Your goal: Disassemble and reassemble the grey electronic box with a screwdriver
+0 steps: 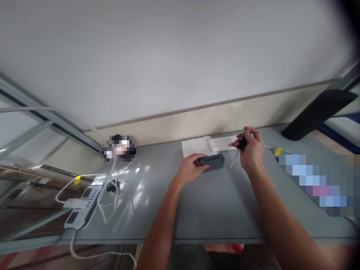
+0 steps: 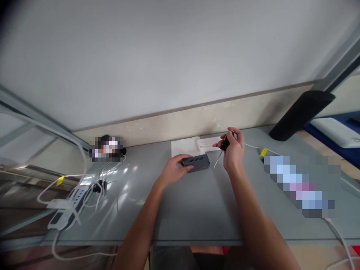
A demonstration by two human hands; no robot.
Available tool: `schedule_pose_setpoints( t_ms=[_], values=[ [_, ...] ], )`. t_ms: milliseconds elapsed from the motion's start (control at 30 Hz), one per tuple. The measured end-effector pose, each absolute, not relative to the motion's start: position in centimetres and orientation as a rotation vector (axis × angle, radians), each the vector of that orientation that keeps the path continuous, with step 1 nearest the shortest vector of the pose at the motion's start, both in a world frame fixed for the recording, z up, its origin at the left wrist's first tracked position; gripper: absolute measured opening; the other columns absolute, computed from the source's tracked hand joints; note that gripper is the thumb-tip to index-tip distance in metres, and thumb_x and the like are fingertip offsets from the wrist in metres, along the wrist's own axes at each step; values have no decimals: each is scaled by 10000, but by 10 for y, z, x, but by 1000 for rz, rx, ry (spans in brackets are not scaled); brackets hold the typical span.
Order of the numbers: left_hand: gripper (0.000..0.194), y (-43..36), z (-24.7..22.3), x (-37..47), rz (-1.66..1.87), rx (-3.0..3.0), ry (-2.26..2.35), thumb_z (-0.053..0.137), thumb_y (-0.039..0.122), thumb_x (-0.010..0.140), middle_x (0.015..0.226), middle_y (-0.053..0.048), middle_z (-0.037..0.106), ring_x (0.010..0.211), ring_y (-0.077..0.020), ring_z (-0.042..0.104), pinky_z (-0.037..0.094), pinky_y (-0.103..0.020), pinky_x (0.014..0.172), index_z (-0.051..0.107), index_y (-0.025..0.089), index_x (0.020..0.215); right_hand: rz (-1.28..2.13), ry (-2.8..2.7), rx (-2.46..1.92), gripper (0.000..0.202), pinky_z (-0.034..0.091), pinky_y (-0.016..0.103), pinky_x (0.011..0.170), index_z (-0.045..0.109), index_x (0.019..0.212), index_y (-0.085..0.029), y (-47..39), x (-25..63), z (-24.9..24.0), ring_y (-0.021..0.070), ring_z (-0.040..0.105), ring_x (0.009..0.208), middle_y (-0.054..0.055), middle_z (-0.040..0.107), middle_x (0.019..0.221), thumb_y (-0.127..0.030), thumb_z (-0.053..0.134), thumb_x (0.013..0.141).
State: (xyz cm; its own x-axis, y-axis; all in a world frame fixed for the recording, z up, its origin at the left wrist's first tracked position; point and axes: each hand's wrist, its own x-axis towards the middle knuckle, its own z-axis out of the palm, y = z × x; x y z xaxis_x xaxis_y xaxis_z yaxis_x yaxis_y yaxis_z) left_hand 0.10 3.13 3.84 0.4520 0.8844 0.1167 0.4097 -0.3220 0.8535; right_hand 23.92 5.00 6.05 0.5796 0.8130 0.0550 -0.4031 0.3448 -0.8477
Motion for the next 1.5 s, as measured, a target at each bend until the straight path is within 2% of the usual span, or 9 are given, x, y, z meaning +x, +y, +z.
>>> schedule_pose_setpoints(
  t_ms=[133,300,433,533,667,800,1000,1200,1500],
  values=[
    [350,37,25,1,806,1889,1203,662,403,957,1066,-62,748,869,-183,673,562,-322,827,694,207,1244,847,-522,-930,268,594,311,477,600,1004,-243,51,237,57,99,557,447,-63,582,696,-359,724,797],
    [291,40,16,1,816,2266,1246,562,379,1025,1059,-77,731,1062,-245,615,509,-421,1018,720,201,1193,861,-514,-948,287,598,309,472,602,1006,-235,52,236,53,95,560,448,-63,587,702,-356,731,780],
    [274,38,18,2,813,2344,1185,505,328,1053,1085,-72,711,1095,-234,594,503,-419,1041,715,206,1178,861,-505,-947,286,594,302,467,598,996,-228,53,236,51,94,560,449,-62,586,698,-351,734,776],
    [316,32,25,3,804,2342,1139,644,393,982,1154,-69,671,1142,-239,578,498,-421,1069,681,248,1260,854,-497,-948,293,590,307,462,589,995,-222,54,237,50,95,552,437,-61,580,693,-359,738,782],
    [662,22,30,8,636,2410,1084,876,474,756,1318,-83,571,1246,-291,534,468,-474,1125,633,326,1353,834,-510,-938,291,583,302,463,584,994,-224,56,239,48,102,569,445,-65,578,699,-353,741,786],
    [497,19,29,11,640,2477,1106,816,429,827,1319,-91,597,1261,-295,553,443,-486,1142,680,307,1289,736,-567,-865,277,565,284,460,575,1006,-236,53,238,52,103,577,451,-73,569,712,-367,728,814],
    [298,21,34,8,744,2382,1096,619,400,976,1182,-53,762,1073,-237,702,495,-438,1058,699,236,1211,559,-744,-673,259,592,330,520,550,1086,-272,41,229,79,120,613,498,-61,595,808,-381,692,899],
    [317,22,33,10,739,2357,1128,568,417,1004,1201,-58,768,1077,-235,717,520,-414,1022,702,225,1217,522,-859,-710,317,567,301,510,543,1074,-277,34,218,86,118,630,526,-51,588,818,-460,719,885],
    [325,23,34,9,717,2341,1132,550,423,1012,1195,-58,770,1071,-242,716,531,-417,1009,704,238,1230,635,-763,-808,333,564,301,527,567,1060,-278,31,214,88,119,619,547,-36,593,807,-454,746,842]
  ],
)
